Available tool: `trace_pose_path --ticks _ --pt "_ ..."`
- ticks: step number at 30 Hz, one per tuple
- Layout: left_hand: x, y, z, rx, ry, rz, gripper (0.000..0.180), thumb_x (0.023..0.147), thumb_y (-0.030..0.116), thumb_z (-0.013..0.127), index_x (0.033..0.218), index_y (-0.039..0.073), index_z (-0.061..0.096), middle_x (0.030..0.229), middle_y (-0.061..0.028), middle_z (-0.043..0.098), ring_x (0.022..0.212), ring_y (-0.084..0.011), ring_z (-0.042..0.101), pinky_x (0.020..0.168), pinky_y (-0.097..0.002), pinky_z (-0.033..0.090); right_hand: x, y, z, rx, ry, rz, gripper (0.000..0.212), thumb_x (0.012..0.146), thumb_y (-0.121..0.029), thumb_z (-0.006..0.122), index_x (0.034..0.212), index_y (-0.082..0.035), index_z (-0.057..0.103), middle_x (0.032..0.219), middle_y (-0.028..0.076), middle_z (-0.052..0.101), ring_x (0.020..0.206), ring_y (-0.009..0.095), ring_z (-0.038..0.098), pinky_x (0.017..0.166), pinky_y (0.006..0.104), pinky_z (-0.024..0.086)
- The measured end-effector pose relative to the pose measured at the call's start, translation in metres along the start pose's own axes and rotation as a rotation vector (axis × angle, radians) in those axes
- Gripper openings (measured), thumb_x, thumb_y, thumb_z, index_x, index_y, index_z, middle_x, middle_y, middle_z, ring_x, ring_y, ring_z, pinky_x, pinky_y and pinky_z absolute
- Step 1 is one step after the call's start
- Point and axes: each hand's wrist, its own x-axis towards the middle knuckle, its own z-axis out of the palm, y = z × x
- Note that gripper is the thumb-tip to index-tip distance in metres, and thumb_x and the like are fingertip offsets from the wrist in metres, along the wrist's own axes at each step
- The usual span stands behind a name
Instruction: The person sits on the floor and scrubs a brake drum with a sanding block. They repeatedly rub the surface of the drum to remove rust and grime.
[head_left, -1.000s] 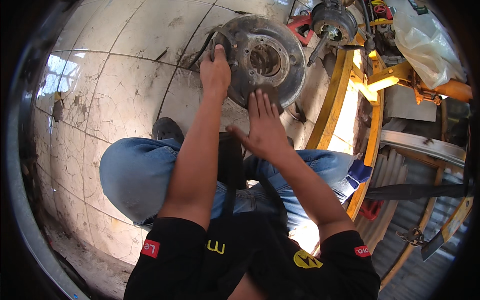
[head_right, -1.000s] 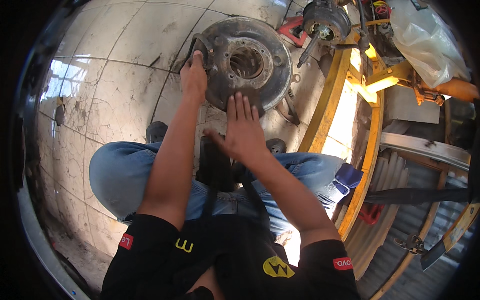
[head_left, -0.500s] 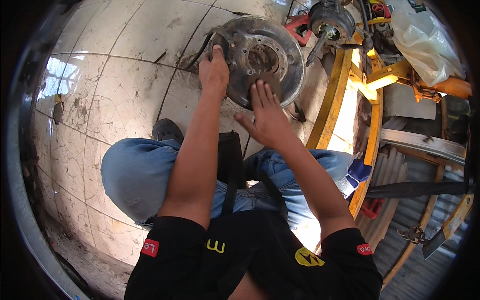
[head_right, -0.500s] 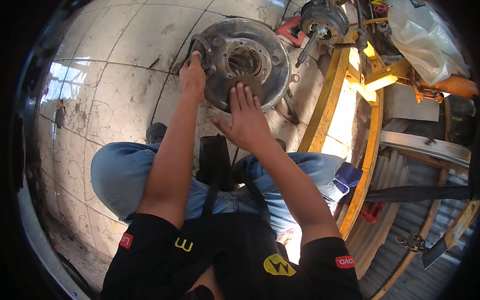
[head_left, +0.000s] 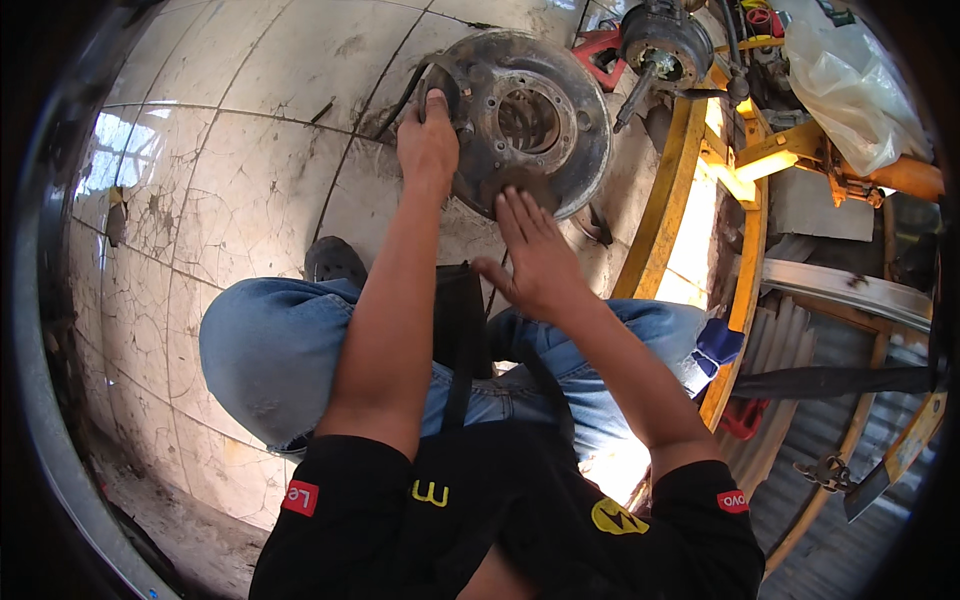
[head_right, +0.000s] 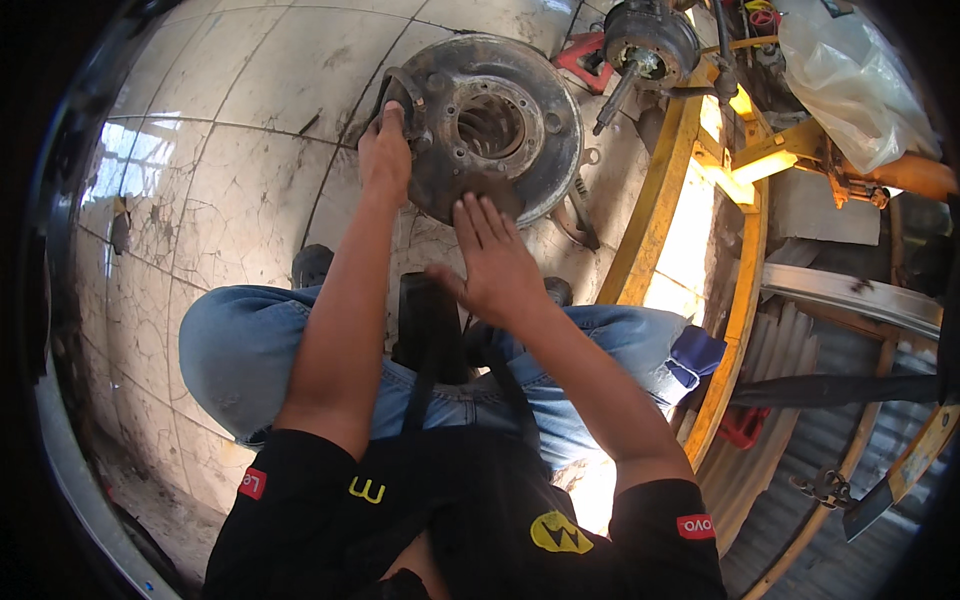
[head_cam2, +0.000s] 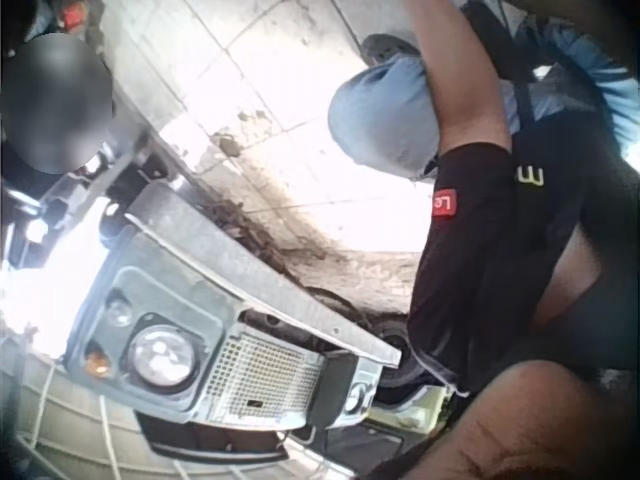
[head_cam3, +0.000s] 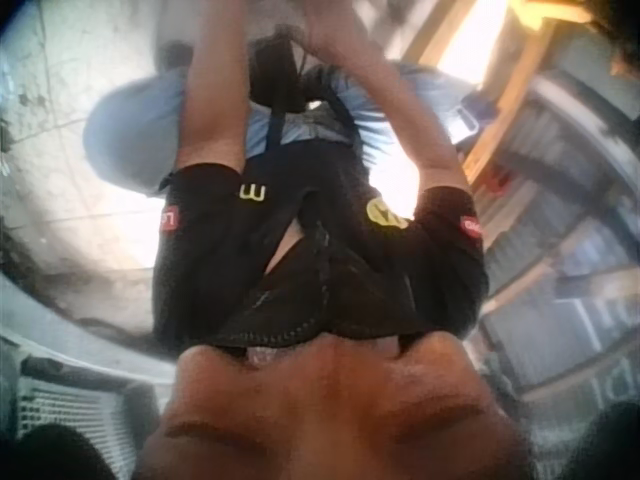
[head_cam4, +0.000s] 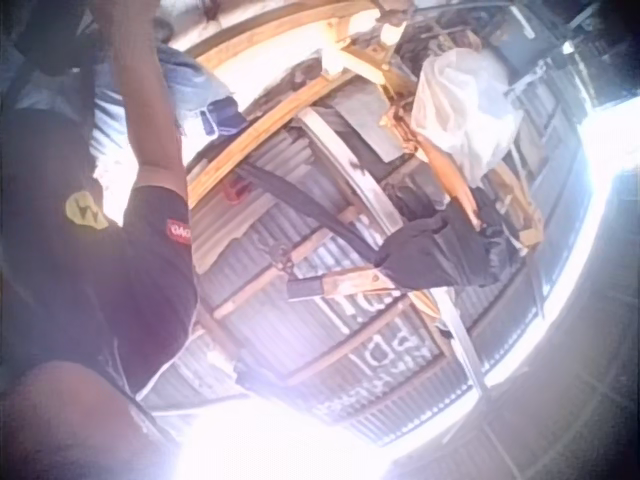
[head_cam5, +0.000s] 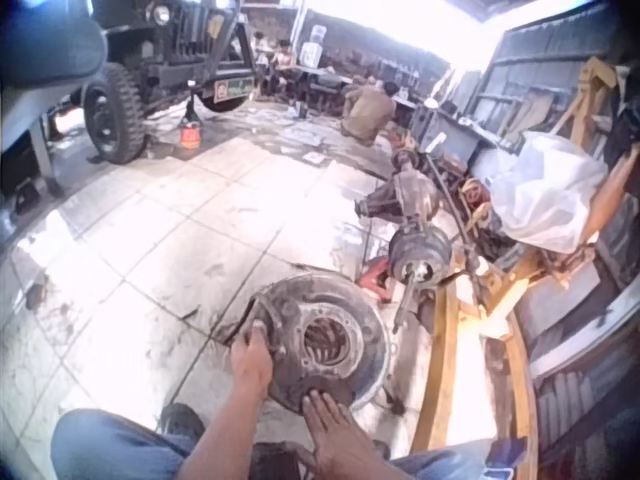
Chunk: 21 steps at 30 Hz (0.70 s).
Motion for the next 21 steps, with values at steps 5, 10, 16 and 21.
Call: trace_pose_path --ticks 5,10,16,21 --pt "0.008 -0.007 -0.002 0.025 0.052 -0.052 0.067 0.098 0.046 0.049 0.137 -0.008 0.047 0.133 -0.0278 0.054 0.125 -0.0403 0.051 0.104 -0.0424 0.039 0.023 0.001 0.004 0.005 0.044 0.020 0.086 0.096 -0.062 0.037 0.146 0.008 0.030 0.152 0.028 0.032 0.143 0.040 0.028 0.116 0.0511 0.024" --pt "0.009 -0.006 0.002 0.061 0.025 0.030 0.069 0.098 0.047 0.048 0.137 -0.010 0.046 0.134 -0.0282 0.054 0.125 -0.0409 0.051 0.104 -0.0422 0.039 0.008 0.003 0.002 0.021 0.012 -0.010 0.084 0.098 -0.061 0.035 0.146 0.008 0.032 0.152 0.028 0.031 0.144 0.040 0.027 0.116 0.0514 0.023" --pt "0.014 -0.009 -0.002 -0.030 -0.003 -0.003 0.069 0.097 0.047 0.048 0.134 -0.012 0.047 0.134 -0.0291 0.053 0.125 -0.0406 0.051 0.104 -0.0420 0.039 0.012 0.003 0.002 0.090 0.007 -0.029 0.081 0.099 -0.060 0.034 0.145 0.007 0.033 0.152 0.028 0.031 0.142 0.041 0.029 0.116 0.0495 0.024" --pt "0.014 -0.014 0.001 -0.018 0.000 -0.024 0.069 0.098 0.047 0.048 0.135 -0.012 0.047 0.134 -0.0288 0.053 0.125 -0.0400 0.051 0.103 -0.0419 0.039 0.029 0.022 -0.003 0.057 0.100 0.006 0.077 0.099 -0.056 0.038 0.144 0.007 0.036 0.150 0.028 0.034 0.141 0.041 0.032 0.113 0.0498 0.029"
